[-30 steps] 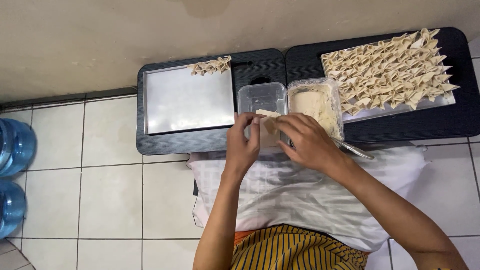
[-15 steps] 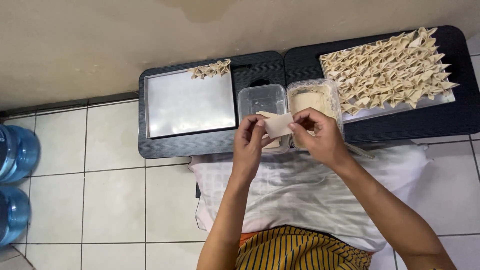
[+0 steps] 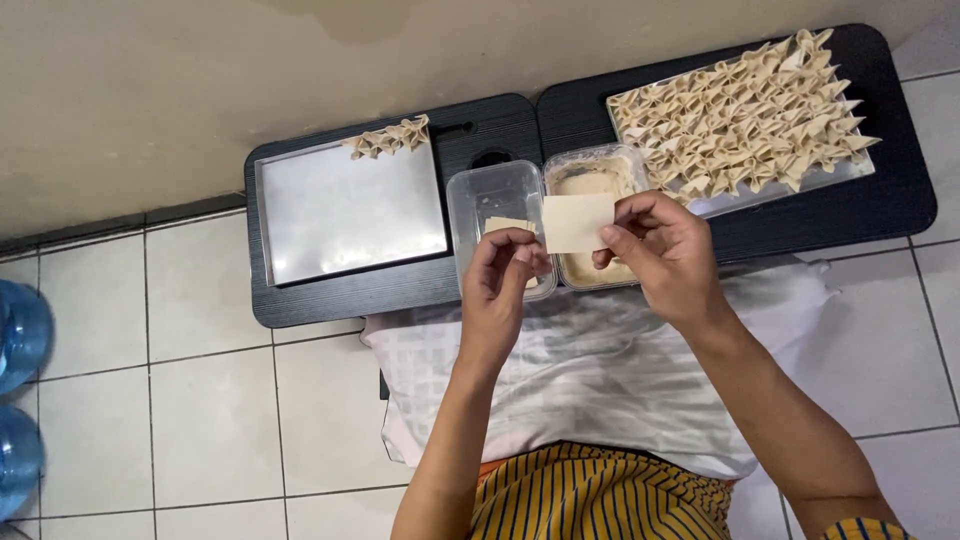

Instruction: Filling square dough wrappers with a mixture using a spoon and folding them into decorative flower shapes.

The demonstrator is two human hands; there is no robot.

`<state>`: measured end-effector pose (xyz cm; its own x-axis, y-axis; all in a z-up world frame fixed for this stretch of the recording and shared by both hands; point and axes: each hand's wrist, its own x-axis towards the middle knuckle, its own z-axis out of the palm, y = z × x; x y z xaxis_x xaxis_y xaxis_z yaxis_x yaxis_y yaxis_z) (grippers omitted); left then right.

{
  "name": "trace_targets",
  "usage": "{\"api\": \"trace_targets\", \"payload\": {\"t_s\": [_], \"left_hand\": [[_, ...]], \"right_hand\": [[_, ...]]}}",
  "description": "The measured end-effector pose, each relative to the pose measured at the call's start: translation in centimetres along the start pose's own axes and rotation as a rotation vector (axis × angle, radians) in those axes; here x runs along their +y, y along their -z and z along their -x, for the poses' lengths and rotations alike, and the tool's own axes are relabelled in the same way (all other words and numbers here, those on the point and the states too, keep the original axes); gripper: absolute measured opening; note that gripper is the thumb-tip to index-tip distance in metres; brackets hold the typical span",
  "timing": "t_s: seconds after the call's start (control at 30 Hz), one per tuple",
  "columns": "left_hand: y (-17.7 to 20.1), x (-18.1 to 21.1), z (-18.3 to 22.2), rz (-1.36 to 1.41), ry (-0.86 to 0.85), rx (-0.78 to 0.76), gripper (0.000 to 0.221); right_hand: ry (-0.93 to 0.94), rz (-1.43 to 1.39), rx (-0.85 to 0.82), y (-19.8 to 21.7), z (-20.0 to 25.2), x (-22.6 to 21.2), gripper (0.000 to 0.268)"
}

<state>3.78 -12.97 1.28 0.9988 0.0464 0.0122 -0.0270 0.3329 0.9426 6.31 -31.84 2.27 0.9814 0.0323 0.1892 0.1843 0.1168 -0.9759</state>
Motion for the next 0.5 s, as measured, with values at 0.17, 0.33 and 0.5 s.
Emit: {"api": "trace_targets", "payload": {"t_s": [0.17, 0.33, 0.5], "left_hand": [[-0.9, 0.4, 0.6, -0.016, 0.001, -0.062, 0.027], [-1.4, -0.9, 1.2, 0.190, 0.169, -0.185, 0.050], [-1.8, -0.4, -0.2, 0.184, 0.213, -0.122, 0.045]], "right_hand": [[0.210, 0.217, 0.020, -0.4, 0.3, -1.4, 0.007], [0.602, 0.630, -0.076, -0.7, 0.9, -1.5, 0.013], [0.646, 0.718, -0.102, 1.4, 1.7, -1.4, 0.027]]}}
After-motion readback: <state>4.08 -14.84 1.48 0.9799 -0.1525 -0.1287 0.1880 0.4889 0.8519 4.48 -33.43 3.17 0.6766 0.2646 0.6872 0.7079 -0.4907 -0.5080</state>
